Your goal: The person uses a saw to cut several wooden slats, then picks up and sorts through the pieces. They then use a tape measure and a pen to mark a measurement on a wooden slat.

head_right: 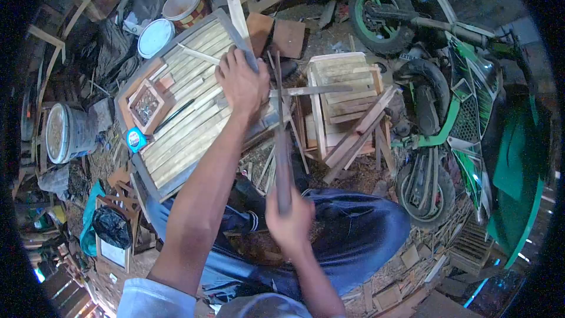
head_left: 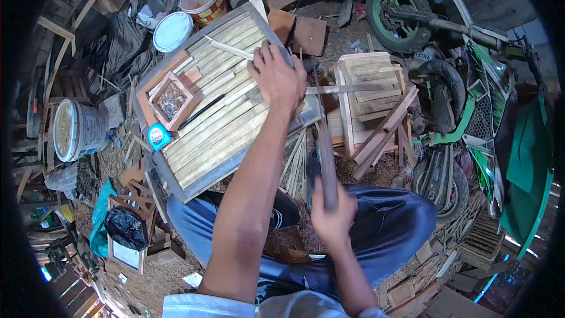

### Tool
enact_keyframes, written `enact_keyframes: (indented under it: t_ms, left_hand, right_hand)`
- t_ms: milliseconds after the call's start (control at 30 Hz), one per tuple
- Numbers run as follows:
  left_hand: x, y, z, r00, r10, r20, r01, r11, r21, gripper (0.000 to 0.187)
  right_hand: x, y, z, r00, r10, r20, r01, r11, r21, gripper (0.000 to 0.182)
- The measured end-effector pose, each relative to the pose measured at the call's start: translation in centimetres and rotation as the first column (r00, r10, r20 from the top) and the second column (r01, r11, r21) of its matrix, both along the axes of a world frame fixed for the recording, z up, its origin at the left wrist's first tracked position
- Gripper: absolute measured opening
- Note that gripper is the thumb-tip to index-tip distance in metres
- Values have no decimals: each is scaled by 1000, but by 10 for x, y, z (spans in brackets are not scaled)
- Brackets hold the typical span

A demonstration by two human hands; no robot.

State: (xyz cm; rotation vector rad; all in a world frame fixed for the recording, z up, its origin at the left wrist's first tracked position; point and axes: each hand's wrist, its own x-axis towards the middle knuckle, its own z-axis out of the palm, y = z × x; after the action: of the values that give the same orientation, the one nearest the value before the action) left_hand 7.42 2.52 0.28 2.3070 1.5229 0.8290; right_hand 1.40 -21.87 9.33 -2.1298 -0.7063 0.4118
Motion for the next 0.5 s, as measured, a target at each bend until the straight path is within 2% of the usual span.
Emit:
enact_keyframes:
  t_ms: [33,67,100,167,267,333,367,400,433,467,500]
  left_hand:
    - [-1,-2,-2,1000,-1,-11,1,1000,-10,48]
    - [-1,-1,-4,1000,-4,-3,4,1000,6,47]
    - [-2,-2,-3,1000,-2,-13,2,1000,-4,46]
    - [0,-1,1,999,-8,-31,7,999,-32,46]
    - [0,0,1,999,-13,-36,11,999,-48,45]
    - [-1,3,1,999,4,-32,-4,1000,-28,46]
    - [-1,-2,1,999,-13,-33,12,1000,-23,46]
    - [1,-2,-2,1000,1,-19,-2,1000,-7,47]
    - [2,-1,-1,1000,-7,-16,7,1000,-15,47]
    - [2,0,1,1000,-11,-17,11,1000,-24,47]
    - [0,0,0,1000,-15,-25,14,999,-36,47]
  right_hand:
    - [17,34,-12,990,-26,-139,46,989,142,24]
    - [34,59,-27,993,-1,-118,18,989,147,28]
    - [37,68,-28,982,-20,-189,57,979,194,30]
    - [23,39,-5,993,-5,-118,16,995,94,24]
    - [-29,-53,0,997,-48,-59,53,996,78,13]
    - [-30,-50,16,986,-83,-145,91,994,54,13]
    - [-23,-37,9,971,-123,-207,130,991,19,14]
    - [-1,-6,4,990,-73,-121,64,995,-75,16]
    - [21,28,-6,989,-39,-140,48,997,59,19]
    - [38,58,-30,1000,-11,-14,13,982,189,22]
    - [45,72,-29,989,-15,-148,33,992,125,23]
